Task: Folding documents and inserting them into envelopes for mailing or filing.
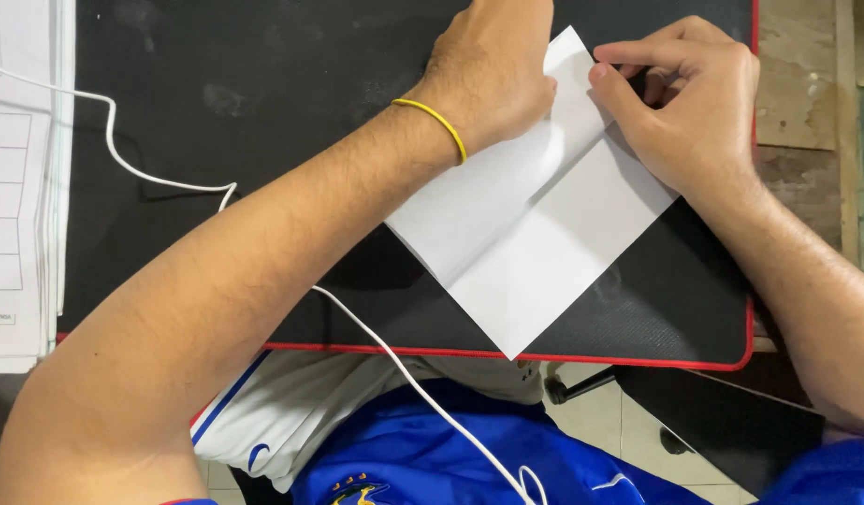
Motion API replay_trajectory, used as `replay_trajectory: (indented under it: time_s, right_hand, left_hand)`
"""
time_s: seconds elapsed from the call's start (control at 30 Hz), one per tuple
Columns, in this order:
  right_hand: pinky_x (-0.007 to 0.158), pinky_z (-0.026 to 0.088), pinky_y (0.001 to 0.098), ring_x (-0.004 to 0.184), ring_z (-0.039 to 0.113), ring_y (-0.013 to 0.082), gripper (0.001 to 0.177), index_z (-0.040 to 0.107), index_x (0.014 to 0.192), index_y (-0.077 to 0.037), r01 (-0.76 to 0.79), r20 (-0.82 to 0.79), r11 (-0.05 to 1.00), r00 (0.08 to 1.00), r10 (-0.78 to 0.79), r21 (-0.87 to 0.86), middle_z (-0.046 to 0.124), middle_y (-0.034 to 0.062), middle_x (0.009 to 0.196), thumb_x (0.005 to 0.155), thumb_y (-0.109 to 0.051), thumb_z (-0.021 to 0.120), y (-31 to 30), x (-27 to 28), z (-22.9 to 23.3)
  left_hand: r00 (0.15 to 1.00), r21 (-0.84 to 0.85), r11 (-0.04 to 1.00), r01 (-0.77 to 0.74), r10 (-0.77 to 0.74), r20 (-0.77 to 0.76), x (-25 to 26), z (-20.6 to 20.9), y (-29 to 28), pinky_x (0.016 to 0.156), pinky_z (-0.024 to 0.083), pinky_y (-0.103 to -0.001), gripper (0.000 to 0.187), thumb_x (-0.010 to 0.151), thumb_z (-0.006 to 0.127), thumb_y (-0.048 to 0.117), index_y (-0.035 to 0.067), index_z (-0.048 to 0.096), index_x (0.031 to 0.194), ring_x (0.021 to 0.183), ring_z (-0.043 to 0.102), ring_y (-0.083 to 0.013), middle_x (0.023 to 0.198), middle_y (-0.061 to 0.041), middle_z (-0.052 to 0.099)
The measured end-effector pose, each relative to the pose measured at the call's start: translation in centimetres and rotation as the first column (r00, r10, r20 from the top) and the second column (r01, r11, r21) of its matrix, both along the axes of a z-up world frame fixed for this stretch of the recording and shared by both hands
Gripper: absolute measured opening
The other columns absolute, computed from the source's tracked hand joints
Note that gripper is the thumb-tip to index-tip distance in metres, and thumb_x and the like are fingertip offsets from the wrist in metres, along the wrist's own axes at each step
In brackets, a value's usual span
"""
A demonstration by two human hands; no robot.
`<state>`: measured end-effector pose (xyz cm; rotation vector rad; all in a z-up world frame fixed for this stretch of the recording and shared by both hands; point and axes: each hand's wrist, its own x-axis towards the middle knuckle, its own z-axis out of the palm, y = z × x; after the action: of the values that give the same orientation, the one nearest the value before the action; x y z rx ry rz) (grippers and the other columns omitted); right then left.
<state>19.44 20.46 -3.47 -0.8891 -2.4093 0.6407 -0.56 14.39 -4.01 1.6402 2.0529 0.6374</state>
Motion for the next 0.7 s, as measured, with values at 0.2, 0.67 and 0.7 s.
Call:
replay_trajectory:
  time_s: [0.2,0.67,0.7]
  right_hand:
    - [0.067,0.046,0.0254,0.076,0.053,0.0144,0.020,0.080,0.129,-0.003,-0.052,-0.046,0.999,0.998,0.052,0.007,0.065,0.0105,0.108,0.109,-0.004,0.079,-0.2,0.0,0.4]
    - [0.065,0.051,0.0212,0.079,0.069,0.0134,0.009,0.074,0.105,0.000,0.029,-0.008,0.788,0.999,-0.043,-0.616,0.076,0.0100,0.095,0.098,-0.005,0.073,-4.1,0.7,7.0]
    - [0.065,0.051,0.0212,0.079,0.069,0.0134,0.009,0.074,0.105,0.000,0.034,-0.007,0.784,0.999,-0.049,-0.620,0.076,0.0100,0.095,0.098,-0.005,0.073,-4.1,0.7,7.1]
  left_hand:
    - [0.996,-0.020,1.000,-0.024,0.025,0.083,0.0,0.1,-0.4,0.072,0.053,-0.048,0.007,0.079,0.067,0.018,0.024,0.071,0.078,0.086,0.071,-0.0268,0.082,0.004,0.072]
    - [0.861,0.260,0.961,0.097,-0.212,0.463,0.7,7.7,-10.6,0.057,0.049,-0.014,0.035,0.094,0.077,0.010,0.016,0.063,0.125,0.059,0.053,-0.0031,0.076,0.003,0.065]
    - [0.859,0.254,0.962,0.102,-0.214,0.465,0.8,7.5,-10.6,0.057,0.049,-0.014,0.035,0.094,0.077,0.010,0.016,0.063,0.125,0.059,0.053,-0.0031,0.076,0.003,0.065]
